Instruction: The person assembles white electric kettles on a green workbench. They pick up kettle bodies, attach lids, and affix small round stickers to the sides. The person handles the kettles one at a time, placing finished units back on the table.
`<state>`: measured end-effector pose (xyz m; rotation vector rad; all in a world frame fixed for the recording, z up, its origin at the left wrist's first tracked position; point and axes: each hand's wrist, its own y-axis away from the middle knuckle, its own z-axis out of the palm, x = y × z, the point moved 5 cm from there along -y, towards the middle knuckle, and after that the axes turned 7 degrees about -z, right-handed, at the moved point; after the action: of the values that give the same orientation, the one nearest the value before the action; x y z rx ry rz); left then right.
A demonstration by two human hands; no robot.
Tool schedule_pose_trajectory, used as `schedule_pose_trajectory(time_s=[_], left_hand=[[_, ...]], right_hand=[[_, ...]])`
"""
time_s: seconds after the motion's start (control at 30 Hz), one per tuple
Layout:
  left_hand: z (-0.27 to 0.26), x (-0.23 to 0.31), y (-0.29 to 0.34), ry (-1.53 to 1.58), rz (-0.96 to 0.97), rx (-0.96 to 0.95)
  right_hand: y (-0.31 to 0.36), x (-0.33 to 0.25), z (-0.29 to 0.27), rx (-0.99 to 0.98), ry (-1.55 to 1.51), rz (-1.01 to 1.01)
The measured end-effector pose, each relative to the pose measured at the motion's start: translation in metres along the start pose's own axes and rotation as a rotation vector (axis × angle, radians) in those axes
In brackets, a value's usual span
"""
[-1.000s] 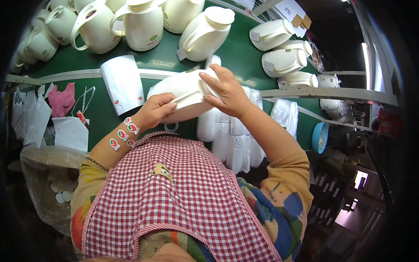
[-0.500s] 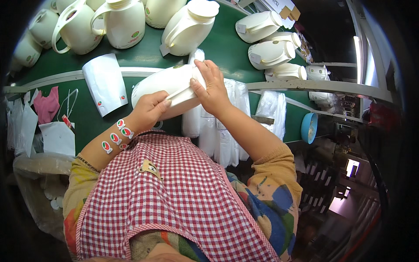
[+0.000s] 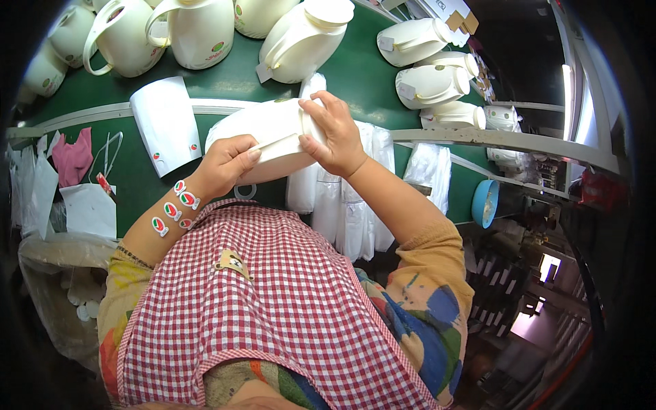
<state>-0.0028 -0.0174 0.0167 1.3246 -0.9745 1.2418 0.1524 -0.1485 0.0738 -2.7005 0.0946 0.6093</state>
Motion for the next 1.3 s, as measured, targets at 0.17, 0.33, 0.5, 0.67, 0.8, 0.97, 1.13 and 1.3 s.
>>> schedule_pose_trajectory(time_s=[0.17,0.33,0.5,0.67,0.8,0.97,1.13,1.3], left_hand=[[-0.001,-0.002,-0.003,0.07,0.027,-0.003],[-0.002,0.0,-0.006,0.05,0.011,-0.022],[-0.005,0.002,-0.005,0.072,-0.001,-0.042],[-0.003,-0.002,-0.006,0.046,0.045,0.0],[-0.012,-0.011,-0.004,0.176,-0.115,-0.12],[-0.003,0.0,-0.003,-0.118,0.164,0.186],[0.026,0.013,-0.017,-0.282,0.123,0.177],[0.041,0.002,-0.027,-0.218,0.425,0.34]], right_hand=[[-0.012,0.004,-0.012,-0.279,-0.031,0.069],[-0.009,0.004,-0.019,-0.362,0.123,0.352],[-0.003,0.001,-0.02,-0.26,0.211,-0.04],[-0.003,0.004,-0.005,-0.122,0.091,0.251],[-0.005,-0.006,-0.005,-0.124,0.064,-0.324],[-0.023,0.011,0.004,0.013,0.059,0.023],[-0.019,0.03,-0.002,-0.02,0.144,0.321],[-0.059,-0.094,-0.001,-0.182,0.048,-0.057]])
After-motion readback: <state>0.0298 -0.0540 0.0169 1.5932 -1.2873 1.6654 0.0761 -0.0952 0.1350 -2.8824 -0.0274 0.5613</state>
